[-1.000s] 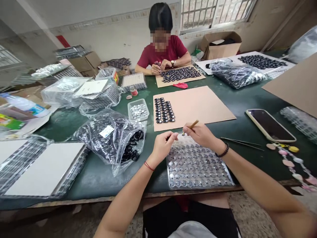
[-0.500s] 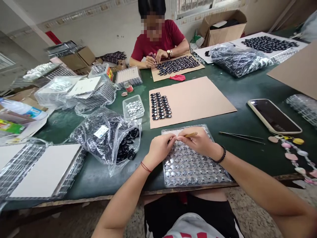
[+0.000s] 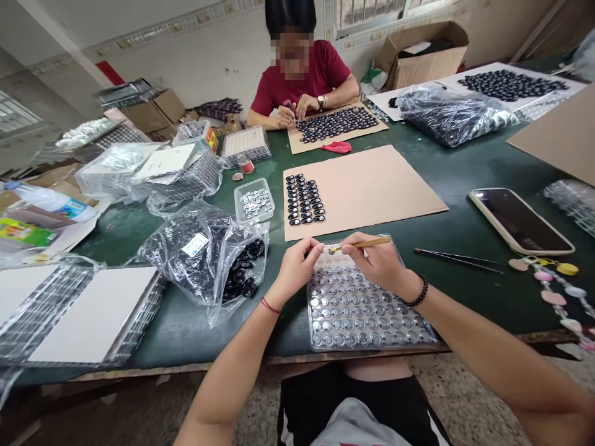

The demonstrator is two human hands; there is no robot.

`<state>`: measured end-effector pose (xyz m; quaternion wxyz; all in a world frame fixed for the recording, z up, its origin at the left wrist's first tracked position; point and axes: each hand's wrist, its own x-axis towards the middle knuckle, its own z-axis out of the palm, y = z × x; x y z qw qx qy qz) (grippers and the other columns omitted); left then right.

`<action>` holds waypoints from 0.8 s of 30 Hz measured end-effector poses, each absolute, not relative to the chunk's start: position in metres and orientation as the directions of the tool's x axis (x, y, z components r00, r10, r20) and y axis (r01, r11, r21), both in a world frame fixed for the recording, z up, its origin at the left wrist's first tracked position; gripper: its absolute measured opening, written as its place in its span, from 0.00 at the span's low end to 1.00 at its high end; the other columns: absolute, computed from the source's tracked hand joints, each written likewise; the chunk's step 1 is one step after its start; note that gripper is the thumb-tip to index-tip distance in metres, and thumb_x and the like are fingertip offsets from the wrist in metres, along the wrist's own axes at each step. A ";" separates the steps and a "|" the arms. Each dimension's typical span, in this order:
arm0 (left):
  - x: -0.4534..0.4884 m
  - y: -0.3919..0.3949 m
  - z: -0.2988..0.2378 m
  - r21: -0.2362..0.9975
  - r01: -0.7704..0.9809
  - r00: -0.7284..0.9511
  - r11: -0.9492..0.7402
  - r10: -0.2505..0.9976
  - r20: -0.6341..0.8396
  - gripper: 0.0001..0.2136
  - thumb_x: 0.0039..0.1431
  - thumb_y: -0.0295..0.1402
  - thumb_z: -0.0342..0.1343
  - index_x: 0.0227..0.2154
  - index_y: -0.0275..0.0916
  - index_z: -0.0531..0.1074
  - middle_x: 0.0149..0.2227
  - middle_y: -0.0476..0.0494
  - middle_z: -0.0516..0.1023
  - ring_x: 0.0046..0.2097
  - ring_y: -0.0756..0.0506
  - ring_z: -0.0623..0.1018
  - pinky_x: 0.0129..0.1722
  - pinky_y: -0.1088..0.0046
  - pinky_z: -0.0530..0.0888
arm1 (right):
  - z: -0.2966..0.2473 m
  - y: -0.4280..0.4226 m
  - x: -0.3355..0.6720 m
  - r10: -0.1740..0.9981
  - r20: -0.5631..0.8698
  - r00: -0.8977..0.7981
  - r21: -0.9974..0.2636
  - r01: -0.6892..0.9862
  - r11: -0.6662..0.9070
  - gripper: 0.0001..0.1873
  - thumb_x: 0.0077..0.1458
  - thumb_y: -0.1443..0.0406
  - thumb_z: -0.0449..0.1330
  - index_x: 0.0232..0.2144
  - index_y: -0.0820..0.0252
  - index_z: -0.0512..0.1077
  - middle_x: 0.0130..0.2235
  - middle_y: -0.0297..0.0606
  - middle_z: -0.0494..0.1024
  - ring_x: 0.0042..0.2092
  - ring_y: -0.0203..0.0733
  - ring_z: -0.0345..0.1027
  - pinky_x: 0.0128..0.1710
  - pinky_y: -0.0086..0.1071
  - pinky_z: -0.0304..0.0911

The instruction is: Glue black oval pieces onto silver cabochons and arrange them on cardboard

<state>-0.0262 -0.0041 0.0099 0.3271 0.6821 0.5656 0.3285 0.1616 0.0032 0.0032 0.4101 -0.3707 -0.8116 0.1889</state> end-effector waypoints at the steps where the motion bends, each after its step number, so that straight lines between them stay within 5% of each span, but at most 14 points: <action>1: -0.028 -0.003 0.011 0.829 0.543 0.119 -0.136 0.989 0.084 0.13 0.56 0.41 0.46 0.25 0.36 0.67 0.22 0.51 0.66 0.26 0.51 0.64 0.25 0.77 0.60 | 0.003 0.004 0.162 0.762 0.523 -0.381 -0.613 0.453 0.647 0.13 0.59 0.61 0.47 0.31 0.59 0.68 0.27 0.37 0.74 0.26 0.35 0.64 0.26 0.27 0.56; 6: -0.036 0.001 0.017 0.888 0.453 0.014 -0.082 0.996 0.085 0.15 0.54 0.42 0.49 0.32 0.36 0.72 0.20 0.51 0.64 0.23 0.52 0.62 0.22 0.77 0.59 | 0.001 0.005 0.163 0.807 0.498 -0.317 -0.669 0.451 0.591 0.16 0.60 0.58 0.45 0.30 0.59 0.67 0.28 0.37 0.74 0.23 0.34 0.63 0.25 0.27 0.57; 13: -0.024 -0.010 0.016 0.928 0.371 0.264 -0.044 0.963 -0.060 0.17 0.52 0.40 0.52 0.42 0.36 0.72 0.16 0.55 0.57 0.20 0.54 0.57 0.20 0.78 0.56 | 0.002 0.005 0.162 0.879 0.434 -0.194 -0.830 0.293 0.475 0.15 0.59 0.58 0.47 0.29 0.60 0.67 0.21 0.34 0.71 0.21 0.34 0.64 0.24 0.28 0.59; 24: -0.016 -0.017 0.008 0.951 0.292 0.211 -0.099 0.977 0.036 0.16 0.50 0.41 0.54 0.36 0.34 0.74 0.18 0.53 0.60 0.21 0.54 0.57 0.21 0.78 0.55 | 0.003 0.000 0.163 0.877 0.432 -0.209 -0.893 0.032 0.448 0.12 0.58 0.60 0.49 0.30 0.61 0.67 0.24 0.35 0.71 0.19 0.31 0.62 0.20 0.27 0.59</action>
